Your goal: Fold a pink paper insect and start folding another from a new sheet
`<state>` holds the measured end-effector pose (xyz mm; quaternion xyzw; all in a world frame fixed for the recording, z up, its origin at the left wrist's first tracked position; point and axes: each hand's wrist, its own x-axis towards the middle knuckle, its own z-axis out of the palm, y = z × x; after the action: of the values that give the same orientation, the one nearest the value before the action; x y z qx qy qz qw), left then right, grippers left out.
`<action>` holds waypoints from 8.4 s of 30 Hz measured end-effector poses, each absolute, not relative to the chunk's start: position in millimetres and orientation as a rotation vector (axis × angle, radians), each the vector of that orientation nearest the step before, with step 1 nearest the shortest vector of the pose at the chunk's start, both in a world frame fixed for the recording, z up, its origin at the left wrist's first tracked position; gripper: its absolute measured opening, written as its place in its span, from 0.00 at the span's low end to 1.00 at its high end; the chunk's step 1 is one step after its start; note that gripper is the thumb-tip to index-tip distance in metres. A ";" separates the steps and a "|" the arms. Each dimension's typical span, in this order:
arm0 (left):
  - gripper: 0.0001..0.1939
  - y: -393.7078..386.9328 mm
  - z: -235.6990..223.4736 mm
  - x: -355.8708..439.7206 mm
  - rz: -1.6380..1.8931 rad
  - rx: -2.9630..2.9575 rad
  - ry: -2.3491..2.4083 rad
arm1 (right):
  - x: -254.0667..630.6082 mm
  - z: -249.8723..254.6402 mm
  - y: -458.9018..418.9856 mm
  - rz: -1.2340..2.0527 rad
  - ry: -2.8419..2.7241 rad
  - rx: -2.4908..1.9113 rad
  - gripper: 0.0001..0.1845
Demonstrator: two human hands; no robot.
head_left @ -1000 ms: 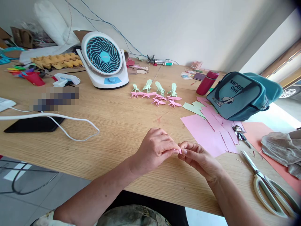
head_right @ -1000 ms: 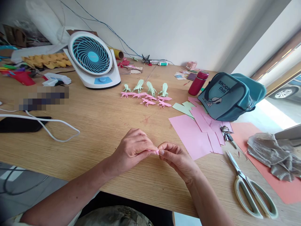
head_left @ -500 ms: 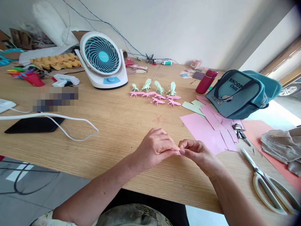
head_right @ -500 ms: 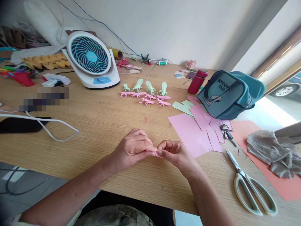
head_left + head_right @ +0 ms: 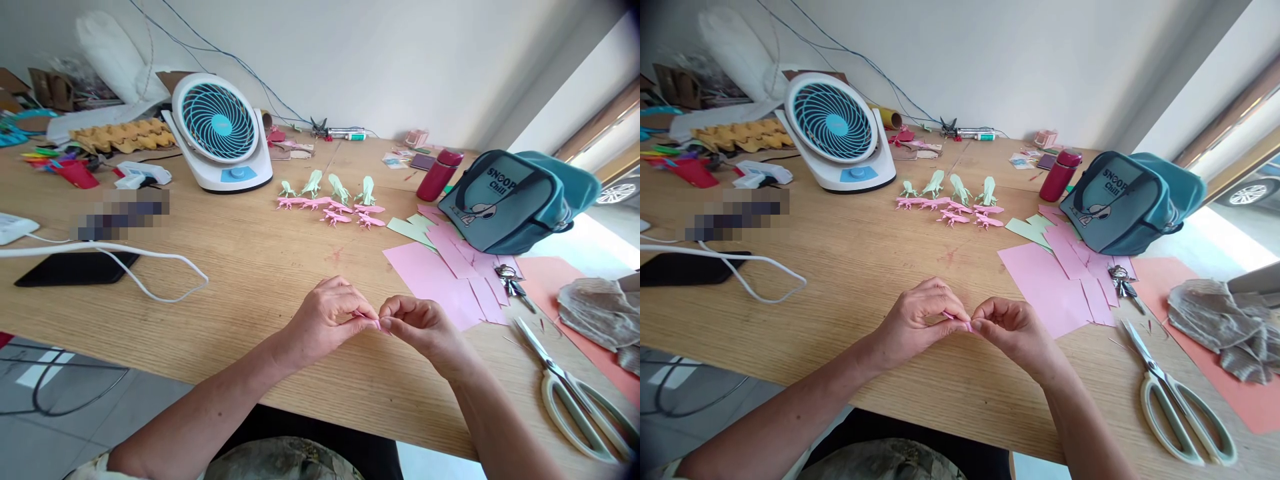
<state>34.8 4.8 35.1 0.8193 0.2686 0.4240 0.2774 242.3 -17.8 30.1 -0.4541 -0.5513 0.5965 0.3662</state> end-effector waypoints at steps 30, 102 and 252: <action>0.07 3.5 30.5 38.0 1.086 2.049 0.666 | 247.0 82.6 -7.6 1.275 -2.201 -1.436 0.08; 0.02 4.4 31.0 36.0 1.281 2.153 0.768 | 246.3 48.2 -9.4 1.504 -1.768 -1.258 0.19; 0.05 -4.7 37.3 38.7 1.259 1.755 0.860 | 228.7 30.3 -32.5 -0.028 -1.984 -0.811 0.20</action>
<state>38.7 -4.7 37.3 0.6927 0.3397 0.4969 0.3973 228.7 -32.5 30.3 -0.3322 -0.8128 -0.0114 0.4785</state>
